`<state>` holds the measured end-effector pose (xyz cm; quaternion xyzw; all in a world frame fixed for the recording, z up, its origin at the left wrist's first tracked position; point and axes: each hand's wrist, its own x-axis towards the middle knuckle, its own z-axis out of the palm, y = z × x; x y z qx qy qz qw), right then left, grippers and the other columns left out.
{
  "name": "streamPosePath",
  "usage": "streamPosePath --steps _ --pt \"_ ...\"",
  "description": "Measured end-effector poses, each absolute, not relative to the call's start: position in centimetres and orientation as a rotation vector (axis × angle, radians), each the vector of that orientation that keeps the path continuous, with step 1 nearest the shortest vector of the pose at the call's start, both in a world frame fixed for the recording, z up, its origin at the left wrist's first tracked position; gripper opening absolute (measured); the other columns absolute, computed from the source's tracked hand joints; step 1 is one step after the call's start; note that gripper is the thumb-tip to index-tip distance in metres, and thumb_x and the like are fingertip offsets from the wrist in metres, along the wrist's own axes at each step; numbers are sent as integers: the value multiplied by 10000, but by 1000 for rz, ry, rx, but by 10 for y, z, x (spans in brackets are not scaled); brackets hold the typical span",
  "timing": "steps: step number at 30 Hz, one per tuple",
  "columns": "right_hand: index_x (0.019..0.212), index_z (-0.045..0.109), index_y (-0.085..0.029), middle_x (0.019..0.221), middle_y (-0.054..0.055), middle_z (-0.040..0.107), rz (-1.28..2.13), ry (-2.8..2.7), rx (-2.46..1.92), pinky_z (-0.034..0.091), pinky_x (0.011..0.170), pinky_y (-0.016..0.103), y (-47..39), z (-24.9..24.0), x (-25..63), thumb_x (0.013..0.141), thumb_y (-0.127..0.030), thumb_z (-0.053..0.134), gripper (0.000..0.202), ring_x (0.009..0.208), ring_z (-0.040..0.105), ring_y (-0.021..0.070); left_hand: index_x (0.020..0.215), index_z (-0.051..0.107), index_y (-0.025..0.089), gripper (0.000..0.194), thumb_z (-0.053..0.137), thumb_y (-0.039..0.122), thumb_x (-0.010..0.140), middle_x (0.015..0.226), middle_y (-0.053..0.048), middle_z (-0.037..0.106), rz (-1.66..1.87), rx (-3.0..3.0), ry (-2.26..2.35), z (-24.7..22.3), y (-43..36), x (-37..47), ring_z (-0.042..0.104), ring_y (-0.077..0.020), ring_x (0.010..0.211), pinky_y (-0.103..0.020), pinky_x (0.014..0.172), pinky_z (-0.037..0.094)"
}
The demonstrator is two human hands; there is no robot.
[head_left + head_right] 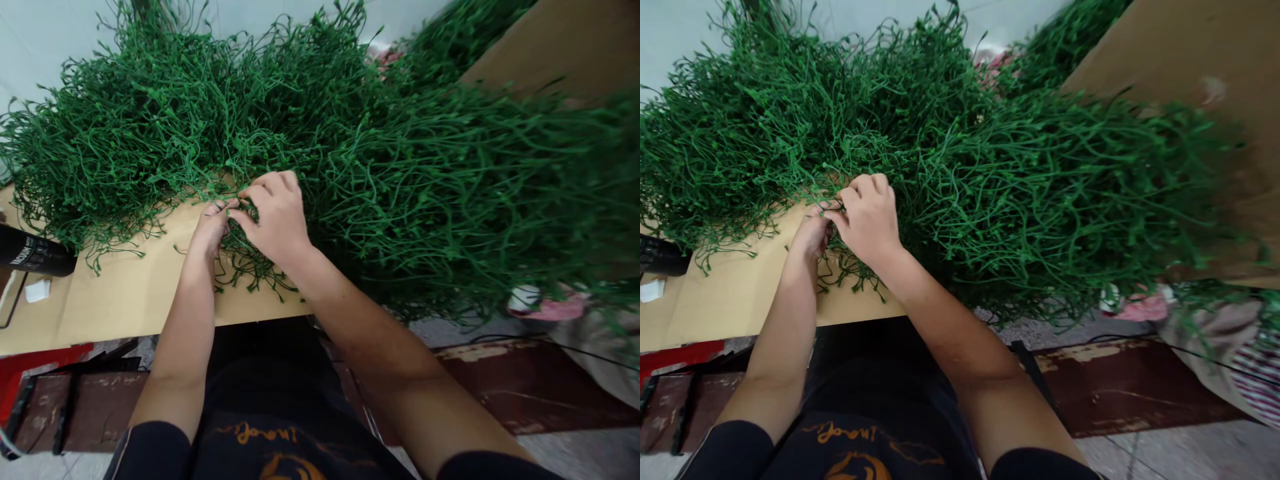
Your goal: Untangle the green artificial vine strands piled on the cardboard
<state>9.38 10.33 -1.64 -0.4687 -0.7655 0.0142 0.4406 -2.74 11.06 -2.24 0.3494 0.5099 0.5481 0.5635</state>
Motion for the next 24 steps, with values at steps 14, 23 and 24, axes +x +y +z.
streamPosePath --steps 14,23,24 --pt "805 627 -165 851 64 620 211 -1721 -1118 443 821 369 119 -28 94 823 -344 551 195 848 548 193 700 528 144 92 573 174 774 549 24 579 1289 628 1156 -22 115 -25 516 -65 469 -187 454 332" --pt "808 626 -169 860 56 617 382 -1769 -1158 430 857 396 115 -28 90 767 -261 602 104 867 536 196 689 507 146 102 594 162 742 477 65 518 1365 603 1190 -22 114 -21 500 -49 422 -166 425 301" --pt "805 632 -173 863 58 613 351 -1785 -1159 422 863 404 114 -27 89 768 -262 603 100 880 526 203 688 503 148 116 612 166 725 471 73 504 1369 615 1189 -24 114 -21 496 -47 420 -165 426 302"
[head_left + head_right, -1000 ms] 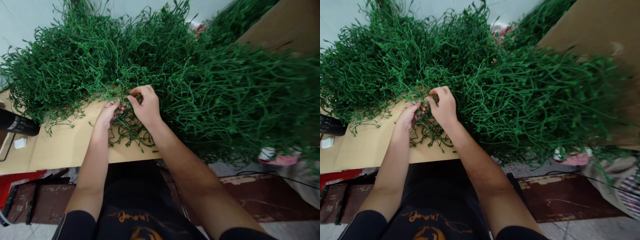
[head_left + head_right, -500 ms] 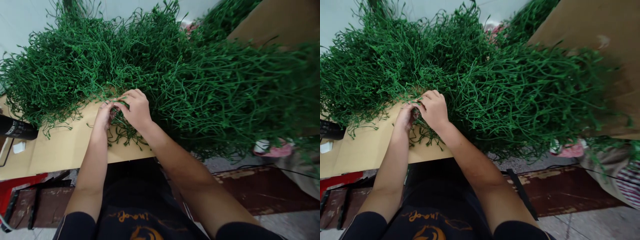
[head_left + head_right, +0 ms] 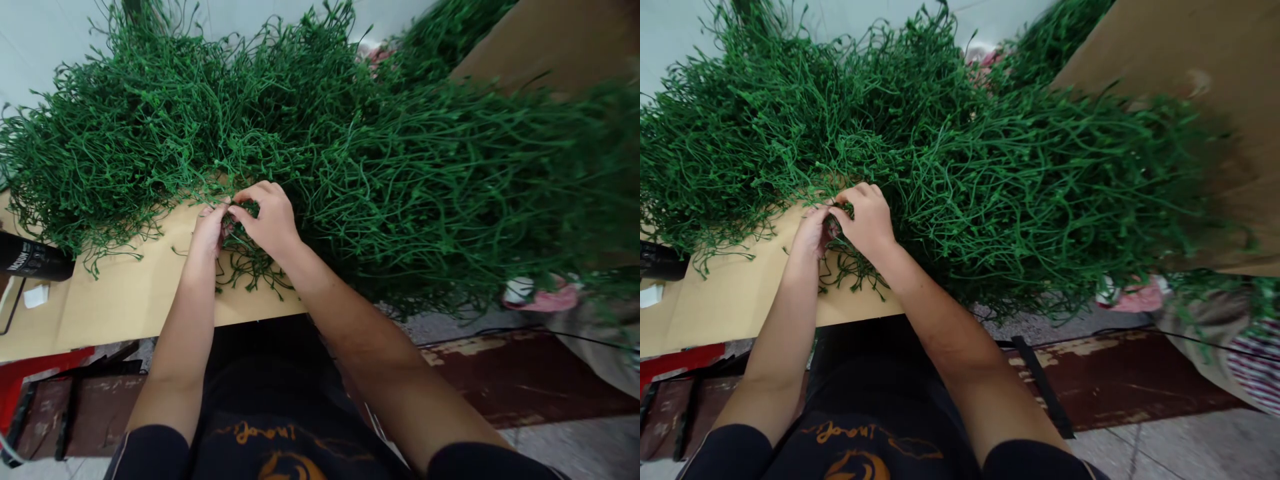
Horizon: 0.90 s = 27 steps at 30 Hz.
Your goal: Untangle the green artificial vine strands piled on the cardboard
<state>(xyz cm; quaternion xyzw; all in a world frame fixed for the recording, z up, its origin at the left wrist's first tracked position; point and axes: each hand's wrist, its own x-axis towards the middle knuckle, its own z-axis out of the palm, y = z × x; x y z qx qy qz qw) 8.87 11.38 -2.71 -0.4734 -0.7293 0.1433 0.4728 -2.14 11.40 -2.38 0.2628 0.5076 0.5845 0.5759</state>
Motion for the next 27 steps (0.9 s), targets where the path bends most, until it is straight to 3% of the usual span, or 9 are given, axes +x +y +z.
streamPosePath --steps 6,15,22,27 --pt "772 623 -184 839 51 589 326 -1833 -1100 416 837 395 117 -26 85 791 -222 563 74 866 495 199 621 446 157 172 602 132 688 447 90 457 1403 657 1139 -31 116 -24 476 -36 404 -152 416 312" --pt "766 536 -197 838 45 594 374 -1783 -846 438 803 338 113 -32 81 845 -217 441 125 841 520 171 640 491 159 103 575 119 682 485 70 491 1386 507 1006 -27 116 -27 495 -54 447 -177 481 405" --pt "804 473 -198 844 61 578 425 -1895 -908 436 753 299 113 -38 72 839 -194 365 114 795 523 160 628 513 159 93 543 119 706 514 50 508 1391 408 1061 -28 116 -25 493 -67 475 -194 513 413" --pt "805 476 -198 877 77 592 339 -2059 -936 422 754 308 108 -36 75 789 -141 364 127 808 522 177 625 484 156 146 465 28 693 546 59 490 1444 414 1086 -31 119 -20 493 -44 520 -180 611 427"
